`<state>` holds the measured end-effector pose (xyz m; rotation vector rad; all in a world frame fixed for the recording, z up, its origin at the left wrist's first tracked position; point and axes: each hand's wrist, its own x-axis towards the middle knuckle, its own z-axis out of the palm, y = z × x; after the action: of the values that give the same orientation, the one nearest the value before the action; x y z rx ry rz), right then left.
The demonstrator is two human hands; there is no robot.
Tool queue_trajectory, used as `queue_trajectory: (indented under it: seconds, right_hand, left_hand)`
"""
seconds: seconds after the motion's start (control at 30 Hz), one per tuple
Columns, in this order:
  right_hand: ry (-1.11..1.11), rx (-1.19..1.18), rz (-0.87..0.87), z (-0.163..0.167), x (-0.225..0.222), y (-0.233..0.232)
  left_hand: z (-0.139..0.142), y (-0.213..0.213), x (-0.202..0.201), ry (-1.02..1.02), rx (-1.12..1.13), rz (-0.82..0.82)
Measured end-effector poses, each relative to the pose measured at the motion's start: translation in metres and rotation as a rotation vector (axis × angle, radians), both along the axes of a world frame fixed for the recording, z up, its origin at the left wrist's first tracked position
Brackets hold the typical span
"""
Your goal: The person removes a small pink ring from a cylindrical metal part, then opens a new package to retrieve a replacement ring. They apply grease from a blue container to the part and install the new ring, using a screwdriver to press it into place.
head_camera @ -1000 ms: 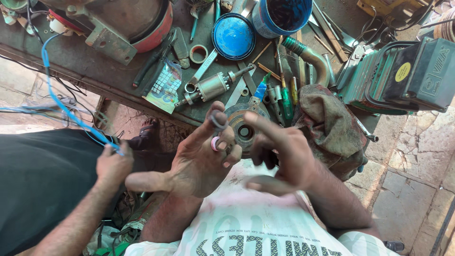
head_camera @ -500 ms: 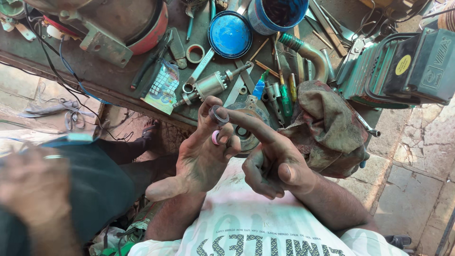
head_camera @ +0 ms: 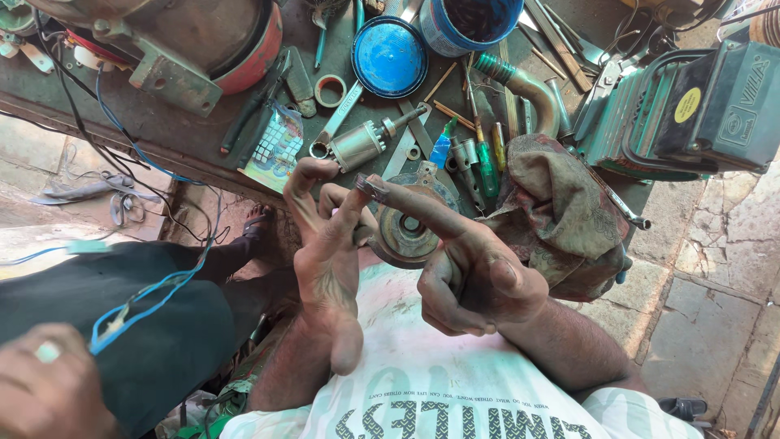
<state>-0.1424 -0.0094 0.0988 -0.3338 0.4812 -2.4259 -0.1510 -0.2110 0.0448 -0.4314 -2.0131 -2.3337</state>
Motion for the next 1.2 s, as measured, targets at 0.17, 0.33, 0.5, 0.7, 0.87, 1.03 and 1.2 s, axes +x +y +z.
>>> queue_trajectory:
  seconds: [0.17, 0.33, 0.5, 0.7, 0.87, 1.03, 1.2]
  right_hand:
    - [0.008, 0.047, -0.018, -0.002, 0.0, 0.002]
    - [0.028, 0.172, -0.052, -0.006, 0.004, 0.004]
    - [0.372, 0.525, -0.237, -0.01, 0.007, 0.003]
    - [1.405, 1.207, -0.713, -0.015, -0.015, 0.009]
    - [1.565, 1.466, -0.733, -0.006, -0.018, 0.013]
    - [1.587, 1.383, -0.88, 0.001, -0.023, 0.012]
    - [1.597, 1.409, -0.864, -0.004, -0.025, 0.011]
  left_hand:
    - [-0.005, -0.002, -0.002, 0.12, -0.02, -0.004]
    - [-0.001, 0.0, -0.007, 0.017, 0.103, -0.019]
    - [0.008, -0.001, -0.007, -0.015, 0.395, -0.164]
    - [0.013, -0.001, 0.003, -0.213, 0.801, -0.401]
    - [0.013, -0.001, 0.007, -0.297, 0.875, -0.436]
    - [0.011, -0.002, 0.005, -0.229, 0.895, -0.476]
    - [0.012, -0.003, 0.006, -0.345, 0.851, -0.437]
